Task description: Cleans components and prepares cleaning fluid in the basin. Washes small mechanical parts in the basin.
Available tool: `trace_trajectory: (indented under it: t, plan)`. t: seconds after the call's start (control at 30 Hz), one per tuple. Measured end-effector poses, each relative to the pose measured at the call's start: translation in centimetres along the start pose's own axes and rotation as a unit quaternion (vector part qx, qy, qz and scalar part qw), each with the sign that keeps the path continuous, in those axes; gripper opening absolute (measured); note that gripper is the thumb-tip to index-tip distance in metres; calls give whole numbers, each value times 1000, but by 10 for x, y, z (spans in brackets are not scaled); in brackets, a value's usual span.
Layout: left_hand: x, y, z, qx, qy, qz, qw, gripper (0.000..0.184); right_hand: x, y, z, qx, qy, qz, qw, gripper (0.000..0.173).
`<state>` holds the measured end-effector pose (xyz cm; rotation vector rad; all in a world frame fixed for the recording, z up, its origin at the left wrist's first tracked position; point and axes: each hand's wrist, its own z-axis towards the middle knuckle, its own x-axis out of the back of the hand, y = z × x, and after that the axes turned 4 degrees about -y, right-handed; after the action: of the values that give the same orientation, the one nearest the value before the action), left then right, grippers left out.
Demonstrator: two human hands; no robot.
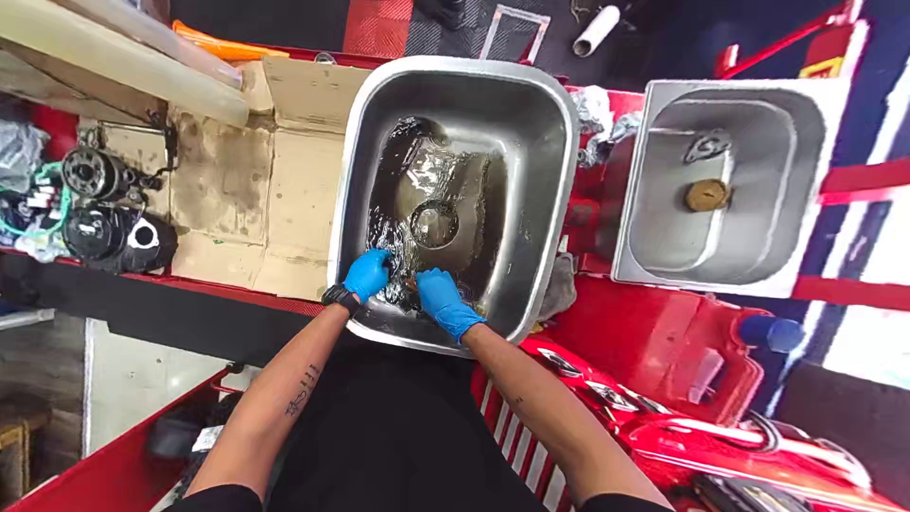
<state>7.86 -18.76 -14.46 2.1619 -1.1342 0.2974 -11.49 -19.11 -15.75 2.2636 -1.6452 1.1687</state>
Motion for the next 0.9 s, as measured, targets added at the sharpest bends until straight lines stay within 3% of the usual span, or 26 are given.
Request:
trace_trajectory:
  t: [0.23, 0.4, 0.57, 0.77, 0.83, 0.9]
  plan:
    - [-16, 1, 6, -19, -99, -10, 995, 46, 15, 5, -36, -20, -31, 54, 998, 25]
    - [-30, 8, 11, -58, -152, 7, 987, 50, 89, 33, -79, -82, 33, 168, 982, 28]
    - [-35, 12, 10, -97, -171, 31, 980, 54, 156, 86, -59, -130, 91, 252, 955, 23]
    - [-40, 11, 11, -182, -166, 148, 958, 63, 135, 151, 8, -190, 85, 270, 940, 26]
    - [-40, 11, 6, -209, -189, 202, 938, 56, 129, 132, -6, -227, 112, 214, 943, 32]
    - [-40, 12, 3, -212, -213, 218, 929, 49, 124, 86, -33, -243, 100, 181, 948, 27]
